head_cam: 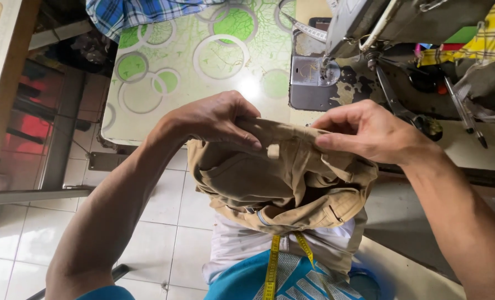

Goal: A person is removing stitches from a pair of tan trousers using scissors and their hands at a sewing workstation.

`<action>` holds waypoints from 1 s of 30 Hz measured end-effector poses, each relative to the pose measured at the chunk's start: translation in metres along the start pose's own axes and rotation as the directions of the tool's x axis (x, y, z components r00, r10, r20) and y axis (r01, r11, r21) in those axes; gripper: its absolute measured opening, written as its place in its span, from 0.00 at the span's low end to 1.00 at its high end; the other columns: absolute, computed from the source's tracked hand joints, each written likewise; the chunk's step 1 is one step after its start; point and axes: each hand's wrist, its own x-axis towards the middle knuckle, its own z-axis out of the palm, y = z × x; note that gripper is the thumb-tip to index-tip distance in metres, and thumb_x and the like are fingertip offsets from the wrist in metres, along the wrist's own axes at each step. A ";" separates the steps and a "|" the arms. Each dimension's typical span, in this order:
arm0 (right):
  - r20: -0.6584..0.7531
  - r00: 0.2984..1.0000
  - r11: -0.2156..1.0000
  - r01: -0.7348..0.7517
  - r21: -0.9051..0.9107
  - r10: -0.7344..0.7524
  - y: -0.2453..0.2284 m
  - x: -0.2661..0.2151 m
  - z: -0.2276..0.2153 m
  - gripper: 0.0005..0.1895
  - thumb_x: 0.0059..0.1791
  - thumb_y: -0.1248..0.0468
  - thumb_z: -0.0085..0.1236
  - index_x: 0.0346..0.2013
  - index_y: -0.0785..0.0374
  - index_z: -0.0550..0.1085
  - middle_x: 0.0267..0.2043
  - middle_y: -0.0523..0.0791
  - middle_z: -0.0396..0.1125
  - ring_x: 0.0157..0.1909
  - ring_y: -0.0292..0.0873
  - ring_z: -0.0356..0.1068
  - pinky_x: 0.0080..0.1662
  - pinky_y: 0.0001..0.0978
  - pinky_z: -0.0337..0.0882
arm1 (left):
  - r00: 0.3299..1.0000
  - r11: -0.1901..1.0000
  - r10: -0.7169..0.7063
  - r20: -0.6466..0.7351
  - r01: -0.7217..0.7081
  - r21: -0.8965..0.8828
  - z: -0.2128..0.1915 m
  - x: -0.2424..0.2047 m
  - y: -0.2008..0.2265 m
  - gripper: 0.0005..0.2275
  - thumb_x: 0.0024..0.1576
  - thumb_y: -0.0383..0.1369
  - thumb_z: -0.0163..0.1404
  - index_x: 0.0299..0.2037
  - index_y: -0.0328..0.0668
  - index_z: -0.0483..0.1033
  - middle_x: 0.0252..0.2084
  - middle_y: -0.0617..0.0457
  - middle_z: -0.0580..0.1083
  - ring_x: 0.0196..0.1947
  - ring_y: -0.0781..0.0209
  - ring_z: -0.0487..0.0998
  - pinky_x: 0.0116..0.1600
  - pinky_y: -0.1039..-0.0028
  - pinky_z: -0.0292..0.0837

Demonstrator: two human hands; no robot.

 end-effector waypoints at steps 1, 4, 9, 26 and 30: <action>-0.055 0.994 0.990 0.086 -0.112 -0.092 -0.005 0.000 0.007 0.08 0.48 0.68 0.65 0.39 0.68 0.85 0.21 0.46 0.71 0.28 0.35 0.63 0.31 0.28 0.68 | 0.999 1.000 -0.018 -0.031 0.018 -0.023 0.003 0.004 -0.004 0.17 0.46 0.35 0.69 0.46 0.46 0.86 0.39 0.44 0.84 0.40 0.44 0.84 0.52 0.58 0.78; -0.155 0.982 0.959 0.062 -0.276 -0.108 -0.003 0.006 0.017 0.05 0.47 0.64 0.67 0.34 0.61 0.85 0.20 0.44 0.72 0.26 0.34 0.65 0.32 0.28 0.68 | 0.998 0.998 -0.060 0.028 0.060 0.025 0.005 -0.003 0.022 0.23 0.44 0.40 0.68 0.50 0.43 0.83 0.41 0.38 0.82 0.42 0.36 0.83 0.54 0.51 0.77; -0.228 0.925 0.900 0.202 -0.385 -0.305 0.006 0.011 0.028 0.02 0.48 0.65 0.67 0.34 0.58 0.83 0.24 0.43 0.74 0.31 0.34 0.69 0.35 0.30 0.70 | 0.985 0.986 0.002 -0.174 0.027 0.166 0.041 0.024 0.035 0.18 0.51 0.43 0.63 0.43 0.36 0.81 0.35 0.38 0.79 0.39 0.37 0.83 0.45 0.52 0.79; -0.019 1.000 0.994 0.003 0.109 -0.001 0.077 -0.019 -0.028 0.12 0.47 0.73 0.59 0.44 0.74 0.81 0.43 0.50 0.79 0.42 0.41 0.77 0.44 0.30 0.79 | 0.940 0.944 -0.315 0.131 0.297 0.142 -0.003 0.004 0.017 0.12 0.47 0.37 0.64 0.37 0.40 0.84 0.35 0.52 0.83 0.34 0.59 0.83 0.36 0.73 0.78; -0.018 0.993 0.992 0.120 0.022 -0.120 0.073 -0.022 -0.037 0.08 0.49 0.66 0.61 0.35 0.70 0.82 0.33 0.45 0.77 0.35 0.36 0.74 0.36 0.25 0.74 | 0.972 0.973 -0.169 0.161 0.190 -0.130 -0.006 -0.005 0.002 0.09 0.46 0.32 0.67 0.34 0.36 0.86 0.28 0.54 0.82 0.26 0.64 0.80 0.30 0.79 0.73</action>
